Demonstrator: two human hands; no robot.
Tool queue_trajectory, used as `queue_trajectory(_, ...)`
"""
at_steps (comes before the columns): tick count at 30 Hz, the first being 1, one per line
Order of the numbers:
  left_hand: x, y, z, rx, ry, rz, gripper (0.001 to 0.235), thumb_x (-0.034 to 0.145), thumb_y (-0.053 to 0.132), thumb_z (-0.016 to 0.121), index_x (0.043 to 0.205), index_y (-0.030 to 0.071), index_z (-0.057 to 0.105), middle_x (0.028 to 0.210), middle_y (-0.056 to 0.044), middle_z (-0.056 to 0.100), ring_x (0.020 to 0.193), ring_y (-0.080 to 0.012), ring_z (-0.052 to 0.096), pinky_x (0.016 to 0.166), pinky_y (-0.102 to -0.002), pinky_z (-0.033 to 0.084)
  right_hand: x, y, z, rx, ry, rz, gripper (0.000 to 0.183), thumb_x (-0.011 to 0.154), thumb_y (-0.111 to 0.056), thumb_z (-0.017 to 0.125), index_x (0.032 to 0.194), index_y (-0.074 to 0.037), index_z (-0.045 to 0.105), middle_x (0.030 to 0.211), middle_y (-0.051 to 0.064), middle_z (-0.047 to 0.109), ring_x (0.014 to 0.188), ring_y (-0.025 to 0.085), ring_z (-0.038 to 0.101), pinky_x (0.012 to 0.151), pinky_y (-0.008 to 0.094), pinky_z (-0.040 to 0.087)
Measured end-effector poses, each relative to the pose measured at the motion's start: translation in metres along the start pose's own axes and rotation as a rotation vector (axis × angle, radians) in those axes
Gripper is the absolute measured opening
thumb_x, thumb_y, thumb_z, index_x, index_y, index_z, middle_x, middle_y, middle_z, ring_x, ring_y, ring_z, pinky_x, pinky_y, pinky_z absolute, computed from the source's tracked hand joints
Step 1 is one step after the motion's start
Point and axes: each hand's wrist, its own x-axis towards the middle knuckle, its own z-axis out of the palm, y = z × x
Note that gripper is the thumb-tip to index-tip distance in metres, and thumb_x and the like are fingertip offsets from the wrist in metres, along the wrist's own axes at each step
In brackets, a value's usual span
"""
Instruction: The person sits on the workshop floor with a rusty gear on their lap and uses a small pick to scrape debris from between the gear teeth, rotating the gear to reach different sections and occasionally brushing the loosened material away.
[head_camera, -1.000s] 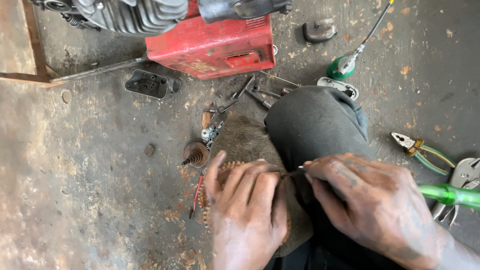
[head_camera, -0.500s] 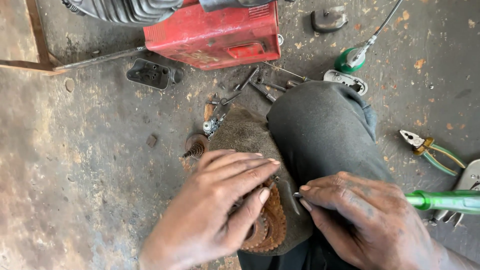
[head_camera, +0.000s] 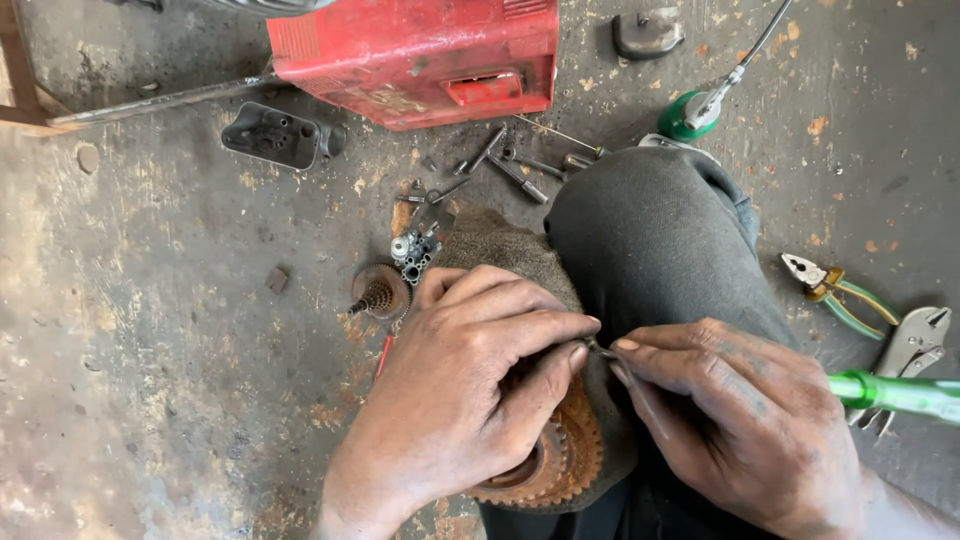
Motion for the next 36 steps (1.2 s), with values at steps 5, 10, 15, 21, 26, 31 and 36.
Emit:
queue_trajectory(5, -0.002, 0.002, 0.003, 0.030, 0.023, -0.028, 0.019, 0.087, 0.018, 0.066, 0.101, 0.011, 0.077, 0.095, 0.001, 0.076, 0.091, -0.0173, 0.066, 0.090, -0.036, 0.039, -0.005, -0.004, 0.006, -0.051, 0.049, -0.005, 0.018, 0.079, 0.000, 0.078, 0.093, 0.001, 0.068, 0.095, 0.009, 0.077, 0.070, 0.018, 0.073, 0.059, 0.027, 0.055)
queue_trajectory(10, -0.003, 0.004, 0.004, 0.057, 0.035, -0.056, 0.020, 0.086, 0.020, 0.066, 0.100, 0.013, 0.079, 0.095, 0.003, 0.077, 0.090, -0.0168, 0.066, 0.089, -0.038, 0.037, -0.005, -0.006, 0.007, -0.114, 0.044, 0.001, 0.023, 0.079, 0.000, 0.078, 0.099, 0.001, 0.067, 0.101, 0.010, 0.077, 0.073, 0.019, 0.073, 0.061, 0.029, 0.056)
queue_trajectory(15, -0.004, 0.002, 0.003, 0.045, 0.035, -0.040, 0.019, 0.087, 0.019, 0.065, 0.099, 0.014, 0.078, 0.095, 0.003, 0.077, 0.091, -0.0158, 0.066, 0.088, -0.038, 0.037, -0.004, -0.011, 0.009, -0.135, 0.071, 0.018, 0.020, 0.079, 0.003, 0.078, 0.096, 0.003, 0.067, 0.099, 0.011, 0.077, 0.071, 0.020, 0.072, 0.061, 0.030, 0.055)
queue_trajectory(21, -0.004, 0.001, 0.001, 0.015, 0.010, -0.043, 0.022, 0.086, 0.019, 0.064, 0.101, 0.012, 0.079, 0.098, 0.002, 0.077, 0.093, -0.0161, 0.065, 0.092, -0.039, 0.036, -0.001, -0.015, 0.009, -0.176, 0.068, 0.010, 0.020, 0.079, 0.003, 0.079, 0.096, 0.003, 0.068, 0.100, 0.012, 0.077, 0.073, 0.021, 0.072, 0.063, 0.031, 0.054)
queue_trajectory(26, -0.004, 0.001, 0.002, 0.023, 0.019, -0.036, 0.018, 0.087, 0.019, 0.064, 0.098, 0.013, 0.077, 0.096, 0.003, 0.077, 0.091, -0.0155, 0.064, 0.090, -0.038, 0.034, 0.003, -0.018, 0.006, -0.222, 0.052, 0.004, 0.019, 0.079, 0.004, 0.079, 0.095, 0.002, 0.070, 0.102, 0.011, 0.077, 0.073, 0.020, 0.071, 0.064, 0.031, 0.054)
queue_trajectory(31, -0.004, -0.001, 0.002, 0.029, 0.009, -0.023, 0.020, 0.083, 0.014, 0.064, 0.099, 0.013, 0.077, 0.097, 0.003, 0.076, 0.092, -0.0161, 0.064, 0.090, -0.038, 0.034, 0.007, -0.019, 0.002, -0.250, 0.018, -0.013, 0.016, 0.080, 0.002, 0.078, 0.094, 0.001, 0.070, 0.101, 0.010, 0.077, 0.074, 0.019, 0.070, 0.064, 0.031, 0.054)
queue_trajectory(36, -0.005, -0.001, 0.004, 0.056, 0.027, -0.026, 0.014, 0.085, 0.017, 0.066, 0.096, 0.015, 0.075, 0.095, 0.005, 0.076, 0.092, -0.0151, 0.063, 0.091, -0.038, 0.035, 0.009, -0.021, -0.001, -0.242, -0.006, -0.028, 0.017, 0.079, 0.001, 0.077, 0.094, 0.001, 0.070, 0.101, 0.011, 0.077, 0.077, 0.021, 0.072, 0.065, 0.031, 0.055)
